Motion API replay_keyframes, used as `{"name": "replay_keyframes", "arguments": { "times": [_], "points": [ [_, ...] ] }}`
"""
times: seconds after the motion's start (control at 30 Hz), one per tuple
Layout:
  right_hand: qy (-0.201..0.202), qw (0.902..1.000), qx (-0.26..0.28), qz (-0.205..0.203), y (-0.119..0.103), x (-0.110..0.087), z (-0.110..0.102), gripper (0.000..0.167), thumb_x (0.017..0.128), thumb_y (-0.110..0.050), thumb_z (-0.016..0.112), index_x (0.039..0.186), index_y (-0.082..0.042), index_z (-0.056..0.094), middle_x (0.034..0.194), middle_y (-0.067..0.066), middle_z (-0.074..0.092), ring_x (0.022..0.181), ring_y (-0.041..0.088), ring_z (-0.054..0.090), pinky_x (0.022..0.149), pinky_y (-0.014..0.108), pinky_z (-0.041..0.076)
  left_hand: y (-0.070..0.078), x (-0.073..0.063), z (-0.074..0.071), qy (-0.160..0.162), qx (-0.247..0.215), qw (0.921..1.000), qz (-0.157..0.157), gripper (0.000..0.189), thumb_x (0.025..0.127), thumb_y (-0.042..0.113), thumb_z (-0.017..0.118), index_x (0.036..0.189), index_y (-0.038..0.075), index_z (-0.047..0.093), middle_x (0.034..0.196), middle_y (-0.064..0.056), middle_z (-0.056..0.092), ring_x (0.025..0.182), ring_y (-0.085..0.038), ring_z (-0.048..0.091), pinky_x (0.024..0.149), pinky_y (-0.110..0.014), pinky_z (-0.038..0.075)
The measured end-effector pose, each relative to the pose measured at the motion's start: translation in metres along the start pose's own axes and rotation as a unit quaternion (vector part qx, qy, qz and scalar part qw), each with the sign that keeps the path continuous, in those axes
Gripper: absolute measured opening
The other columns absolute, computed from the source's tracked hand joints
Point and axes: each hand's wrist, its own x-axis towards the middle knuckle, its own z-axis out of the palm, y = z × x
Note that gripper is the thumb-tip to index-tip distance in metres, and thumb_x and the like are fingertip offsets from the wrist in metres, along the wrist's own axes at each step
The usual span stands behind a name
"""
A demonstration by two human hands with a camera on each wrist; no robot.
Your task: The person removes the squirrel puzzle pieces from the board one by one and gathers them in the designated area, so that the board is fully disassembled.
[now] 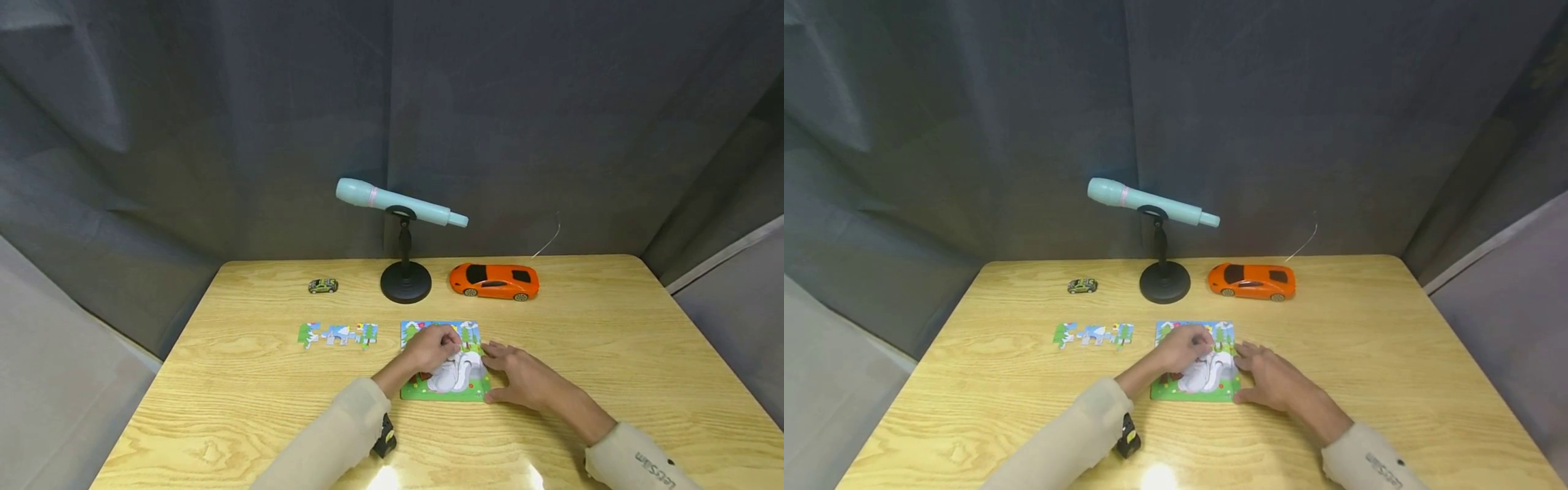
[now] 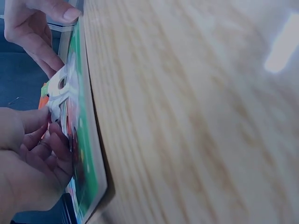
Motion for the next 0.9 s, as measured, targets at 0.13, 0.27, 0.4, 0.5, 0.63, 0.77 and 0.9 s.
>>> {"name": "replay_keyframes", "arguments": {
  "times": [0.13, 0.27, 0.4, 0.5, 0.63, 0.77, 0.9],
  "points": [
    [-0.004, 1.0, -0.001, 0.004, 0.0, 0.001, 0.0, 0.07, 0.074, -0.036, 0.079, 0.126, 0.006, 0.057, 0.142, 0.024, 0.044, 0.134, 0.043, 0.038, 0.105, 0.055, 0.034, -0.002, 0.001, -0.001, -0.001, -0.019, 0.9998, -0.003, 0.01, 0.095, 0.017, 0.056, 0.095, 0.011, 0.065, 0.081, 0.003, 0.058, 0.068, -0.006, 0.05, 0.06, -0.019, 0.041],
    [-0.005, 1.0, -0.003, 0.004, -0.001, 0.001, 0.0, 0.07, 0.074, -0.037, 0.079, 0.126, 0.005, 0.057, 0.143, 0.023, 0.044, 0.134, 0.042, 0.038, 0.105, 0.055, 0.034, -0.002, 0.001, -0.003, -0.005, -0.035, 0.9994, -0.005, 0.01, 0.096, 0.017, 0.056, 0.096, 0.011, 0.064, 0.08, 0.002, 0.058, 0.067, -0.007, 0.049, 0.059, -0.019, 0.041],
    [-0.005, 1.0, -0.006, 0.001, -0.001, 0.001, -0.001, 0.07, 0.074, -0.037, 0.078, 0.125, 0.006, 0.058, 0.143, 0.023, 0.044, 0.133, 0.043, 0.038, 0.105, 0.056, 0.034, -0.003, 0.0, -0.005, -0.007, -0.056, 0.9984, -0.001, 0.011, 0.096, 0.016, 0.055, 0.097, 0.009, 0.064, 0.082, 0.001, 0.058, 0.066, -0.008, 0.05, 0.058, -0.02, 0.041],
    [-0.006, 1.0, -0.005, 0.006, -0.001, 0.002, -0.001, 0.07, 0.074, -0.037, 0.079, 0.125, 0.006, 0.058, 0.143, 0.024, 0.044, 0.133, 0.043, 0.038, 0.106, 0.056, 0.033, -0.004, 0.0, -0.01, -0.011, -0.085, 0.9963, 0.002, 0.012, 0.096, 0.015, 0.055, 0.099, 0.007, 0.063, 0.084, -0.001, 0.058, 0.064, -0.011, 0.055, 0.056, -0.021, 0.044],
    [-0.012, 0.9997, -0.005, 0.021, -0.002, 0.002, 0.0, 0.071, 0.073, -0.038, 0.079, 0.126, 0.004, 0.057, 0.144, 0.022, 0.043, 0.134, 0.042, 0.037, 0.106, 0.057, 0.032, -0.009, -0.003, -0.022, -0.015, -0.12, 0.9927, -0.001, 0.014, 0.096, 0.013, 0.055, 0.102, 0.005, 0.064, 0.087, -0.003, 0.057, 0.065, -0.02, 0.06, 0.055, -0.024, 0.048],
    [-0.014, 0.9995, -0.007, 0.027, -0.003, 0.002, -0.001, 0.072, 0.073, -0.038, 0.079, 0.127, 0.004, 0.057, 0.145, 0.021, 0.043, 0.135, 0.042, 0.036, 0.106, 0.057, 0.032, -0.018, -0.009, -0.039, -0.006, -0.119, 0.9929, -0.003, 0.013, 0.096, 0.012, 0.056, 0.101, 0.005, 0.065, 0.087, -0.003, 0.057, 0.064, -0.02, 0.058, 0.055, -0.024, 0.046],
    [-0.015, 0.9994, -0.01, 0.029, -0.003, 0.002, -0.001, 0.072, 0.073, -0.038, 0.079, 0.127, 0.004, 0.057, 0.144, 0.021, 0.043, 0.135, 0.042, 0.037, 0.106, 0.057, 0.032, -0.032, -0.018, -0.057, 0.011, -0.103, 0.9946, -0.001, 0.013, 0.095, 0.011, 0.056, 0.101, 0.004, 0.065, 0.088, -0.006, 0.058, 0.061, -0.015, 0.053, 0.054, -0.022, 0.043]
  ]
}}
